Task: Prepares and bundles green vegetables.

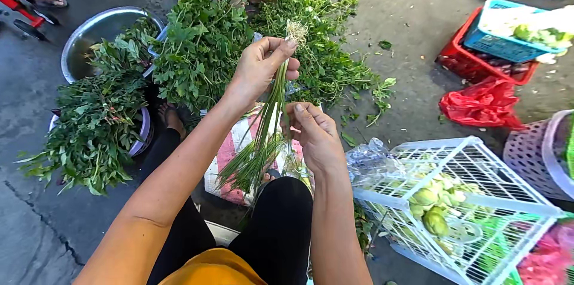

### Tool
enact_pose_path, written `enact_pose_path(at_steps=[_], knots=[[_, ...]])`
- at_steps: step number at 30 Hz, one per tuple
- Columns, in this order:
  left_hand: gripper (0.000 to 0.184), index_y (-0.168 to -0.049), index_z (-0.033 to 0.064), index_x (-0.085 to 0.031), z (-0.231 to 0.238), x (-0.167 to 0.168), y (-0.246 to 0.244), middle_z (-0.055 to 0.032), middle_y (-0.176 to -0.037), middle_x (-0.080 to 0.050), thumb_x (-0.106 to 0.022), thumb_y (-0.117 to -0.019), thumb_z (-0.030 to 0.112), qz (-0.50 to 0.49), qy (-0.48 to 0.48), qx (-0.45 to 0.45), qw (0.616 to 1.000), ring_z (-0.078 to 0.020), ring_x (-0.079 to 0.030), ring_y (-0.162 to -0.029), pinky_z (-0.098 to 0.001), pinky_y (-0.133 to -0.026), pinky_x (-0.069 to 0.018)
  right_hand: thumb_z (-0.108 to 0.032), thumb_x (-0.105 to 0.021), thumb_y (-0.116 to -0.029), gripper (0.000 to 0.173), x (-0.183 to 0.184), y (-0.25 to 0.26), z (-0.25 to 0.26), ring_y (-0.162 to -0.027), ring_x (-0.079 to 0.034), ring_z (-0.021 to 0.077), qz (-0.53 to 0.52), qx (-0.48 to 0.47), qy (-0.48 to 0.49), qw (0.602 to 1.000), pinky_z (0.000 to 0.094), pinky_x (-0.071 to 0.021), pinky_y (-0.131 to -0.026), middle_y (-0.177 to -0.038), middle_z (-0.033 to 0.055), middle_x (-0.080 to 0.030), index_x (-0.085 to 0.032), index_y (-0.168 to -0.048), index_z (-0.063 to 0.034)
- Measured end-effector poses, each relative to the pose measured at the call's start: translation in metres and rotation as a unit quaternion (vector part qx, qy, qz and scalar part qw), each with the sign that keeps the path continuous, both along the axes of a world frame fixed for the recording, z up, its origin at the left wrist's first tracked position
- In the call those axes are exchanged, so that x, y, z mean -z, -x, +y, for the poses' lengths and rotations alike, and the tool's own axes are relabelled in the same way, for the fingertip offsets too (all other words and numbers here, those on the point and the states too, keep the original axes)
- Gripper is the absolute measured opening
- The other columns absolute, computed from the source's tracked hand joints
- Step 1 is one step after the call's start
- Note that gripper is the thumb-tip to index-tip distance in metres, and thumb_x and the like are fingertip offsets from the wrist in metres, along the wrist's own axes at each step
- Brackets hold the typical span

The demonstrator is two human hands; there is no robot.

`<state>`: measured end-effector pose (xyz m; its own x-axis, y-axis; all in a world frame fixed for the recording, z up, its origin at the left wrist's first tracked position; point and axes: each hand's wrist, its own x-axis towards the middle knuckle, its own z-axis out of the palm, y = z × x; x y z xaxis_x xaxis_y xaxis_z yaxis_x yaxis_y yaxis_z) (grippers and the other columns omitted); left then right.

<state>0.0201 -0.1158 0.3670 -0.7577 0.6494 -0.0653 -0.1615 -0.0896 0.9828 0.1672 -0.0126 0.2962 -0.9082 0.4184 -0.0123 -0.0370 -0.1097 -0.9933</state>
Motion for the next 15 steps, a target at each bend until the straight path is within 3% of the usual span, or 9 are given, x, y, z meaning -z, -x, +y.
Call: enact_pose_path(at_steps=[6, 12, 15], knots=[[0.025, -0.121, 0.0038, -0.059, -0.0003, 0.0012, 0.0025, -0.0103, -0.092, -0.071, -0.052, -0.1087, 0.025, -0.011, -0.001, 0.002, 1.0, -0.0206, -0.073, -0.079, -0.0344, -0.064, -0.0626, -0.03, -0.033, -0.1119, 0.041, 0.0024, 0.0018, 0.0013, -0.072, -0.065, 0.0092, -0.011, -0.032, 0.063, 0.997, 0.0232, -0.0573, -0.064, -0.089, 0.0026, -0.067, -0.068, -0.118, -0.0076], [0.024, -0.12, 0.0041, -0.059, -0.0007, 0.0028, 0.0018, -0.0097, -0.093, -0.07, -0.052, -0.1087, 0.024, -0.02, 0.0, 0.007, 1.0, -0.0195, -0.073, -0.078, -0.0334, -0.063, -0.0624, -0.019, -0.058, -0.1041, 0.017, 0.0063, 0.0047, -0.0025, -0.068, -0.066, 0.0084, 0.025, -0.02, 0.043, 0.999, 0.0221, -0.0579, -0.061, -0.089, 0.0046, -0.071, -0.071, -0.107, -0.0081], [0.023, -0.119, 0.0025, -0.059, -0.0008, 0.0059, 0.0016, -0.0101, -0.092, -0.07, -0.053, -0.1081, 0.022, -0.011, -0.007, 0.008, 1.0, -0.0183, -0.072, -0.078, -0.0309, -0.065, -0.0618, -0.015, -0.054, -0.1051, 0.019, 0.0065, 0.0045, -0.0041, -0.07, -0.069, 0.0097, 0.025, 0.014, 0.01, 1.0, 0.0223, -0.0587, -0.061, -0.09, 0.0058, -0.073, -0.071, -0.106, -0.0061]])
